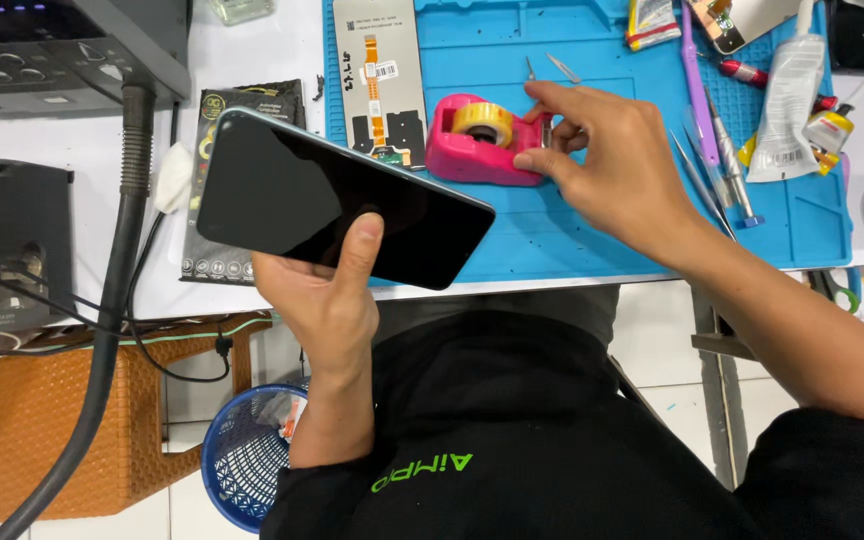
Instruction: The person reassembles a disassembled smartphone by connecting internal ribbon cables and placing the back cover. They apply adhesive along the phone's frame, attach the back cover, and then use a plastic card to press the edges. Finally, they apply tape to the phone's seams.
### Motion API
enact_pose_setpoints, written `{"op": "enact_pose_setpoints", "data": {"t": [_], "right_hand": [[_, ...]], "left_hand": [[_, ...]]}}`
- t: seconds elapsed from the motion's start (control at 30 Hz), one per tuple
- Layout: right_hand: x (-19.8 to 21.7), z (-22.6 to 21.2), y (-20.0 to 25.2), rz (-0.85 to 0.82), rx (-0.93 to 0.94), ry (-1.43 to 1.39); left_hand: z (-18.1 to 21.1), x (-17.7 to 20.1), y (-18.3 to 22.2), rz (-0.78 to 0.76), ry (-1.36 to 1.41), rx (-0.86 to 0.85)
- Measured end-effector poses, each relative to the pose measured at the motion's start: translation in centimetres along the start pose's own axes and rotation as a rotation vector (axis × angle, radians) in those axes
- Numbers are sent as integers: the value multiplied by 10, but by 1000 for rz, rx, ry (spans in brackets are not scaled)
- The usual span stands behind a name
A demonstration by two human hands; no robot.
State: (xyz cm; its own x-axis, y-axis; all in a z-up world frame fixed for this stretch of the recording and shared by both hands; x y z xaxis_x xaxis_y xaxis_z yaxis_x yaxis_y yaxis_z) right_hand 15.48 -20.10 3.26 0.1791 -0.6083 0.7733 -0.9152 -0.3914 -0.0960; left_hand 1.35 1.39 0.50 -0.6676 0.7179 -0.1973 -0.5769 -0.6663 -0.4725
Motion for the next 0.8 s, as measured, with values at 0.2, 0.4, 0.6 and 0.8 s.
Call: {"op": "enact_pose_setpoints", "data": {"t": [0.2, 0.4, 0.6, 0.8], "right_hand": [[23, 11, 2, -111, 21, 156], [41, 39, -34, -528, 18, 202], [37, 34, -36, -506, -170, -122], [35, 54, -35, -615, -465, -650]], "left_hand": [[-8, -3, -2, 5, 30, 7], [-12, -17, 0, -41, 96, 71], [-6, -25, 2, -103, 2, 81], [-10, -27, 4, -110, 17, 95]]}}
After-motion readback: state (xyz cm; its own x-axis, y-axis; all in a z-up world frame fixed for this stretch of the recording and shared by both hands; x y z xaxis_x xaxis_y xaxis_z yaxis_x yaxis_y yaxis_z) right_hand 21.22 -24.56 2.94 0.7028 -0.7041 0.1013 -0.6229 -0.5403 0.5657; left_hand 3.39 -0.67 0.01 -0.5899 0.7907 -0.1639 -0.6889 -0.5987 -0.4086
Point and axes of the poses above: each hand's wrist, its own y-axis away from the middle knuckle, its own x-axis out of the back of the hand, z = x × y, the point moved 2 cm from there along -y, towards the middle knuckle, and after that the axes turned 14 degrees about -x, right-handed, at the moved point
